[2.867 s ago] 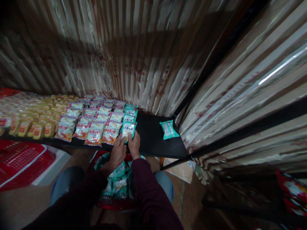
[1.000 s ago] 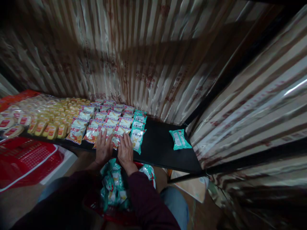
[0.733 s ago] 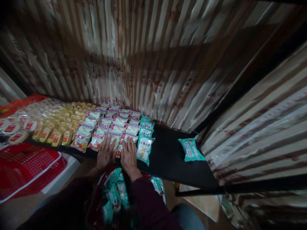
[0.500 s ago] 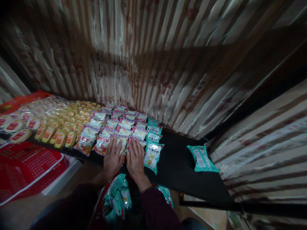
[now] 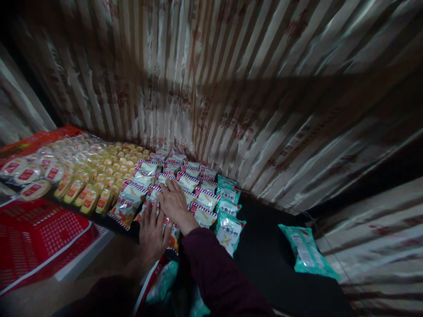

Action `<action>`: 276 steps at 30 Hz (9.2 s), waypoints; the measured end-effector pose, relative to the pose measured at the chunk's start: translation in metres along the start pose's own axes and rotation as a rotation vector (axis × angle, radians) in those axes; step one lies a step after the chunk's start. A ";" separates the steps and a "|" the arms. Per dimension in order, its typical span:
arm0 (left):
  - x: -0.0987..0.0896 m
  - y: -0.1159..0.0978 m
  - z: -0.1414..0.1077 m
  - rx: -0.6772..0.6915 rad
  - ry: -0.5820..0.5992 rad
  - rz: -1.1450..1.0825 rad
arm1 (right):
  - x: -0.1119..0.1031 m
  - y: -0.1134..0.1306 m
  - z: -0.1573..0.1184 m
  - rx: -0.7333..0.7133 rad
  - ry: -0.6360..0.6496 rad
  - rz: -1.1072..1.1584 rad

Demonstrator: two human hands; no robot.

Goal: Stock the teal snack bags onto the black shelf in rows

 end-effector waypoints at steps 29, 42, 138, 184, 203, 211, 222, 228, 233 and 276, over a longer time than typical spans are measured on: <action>0.003 0.015 0.006 -0.069 -0.042 -0.065 | 0.010 -0.016 0.059 -0.166 0.085 -0.076; 0.007 0.017 0.008 -0.100 -0.008 -0.074 | 0.026 -0.028 0.096 -0.067 0.137 -0.167; 0.019 -0.033 -0.006 0.097 0.041 -0.107 | -0.030 -0.066 -0.062 0.333 -0.214 -0.059; 0.019 -0.060 -0.019 0.258 0.200 -0.150 | 0.017 -0.051 -0.170 0.594 -0.443 0.397; 0.018 -0.061 -0.019 0.283 0.152 -0.175 | 0.008 -0.073 -0.137 0.620 -0.582 0.362; 0.025 -0.061 -0.018 0.269 0.186 -0.192 | 0.011 -0.083 -0.125 0.615 -0.581 0.322; 0.006 -0.051 -0.020 0.257 0.043 -0.133 | 0.004 -0.065 -0.129 0.431 -0.573 0.094; 0.004 -0.037 -0.016 0.203 0.048 -0.086 | -0.005 -0.048 -0.130 0.345 -0.509 0.062; 0.008 -0.034 -0.014 0.211 0.064 -0.110 | 0.004 -0.036 -0.135 0.296 -0.460 0.061; 0.016 -0.032 -0.007 0.194 0.064 -0.104 | 0.014 -0.040 -0.162 0.361 -0.460 -0.004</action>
Point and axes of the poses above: each hand's wrist, its own z-axis towards the middle knuckle, its own x-axis out of the palm, y = z × x, the point moved 5 cm from there along z, towards the middle knuckle, and after that the axes turned 3 degrees about -z, right-handed, at the moved point
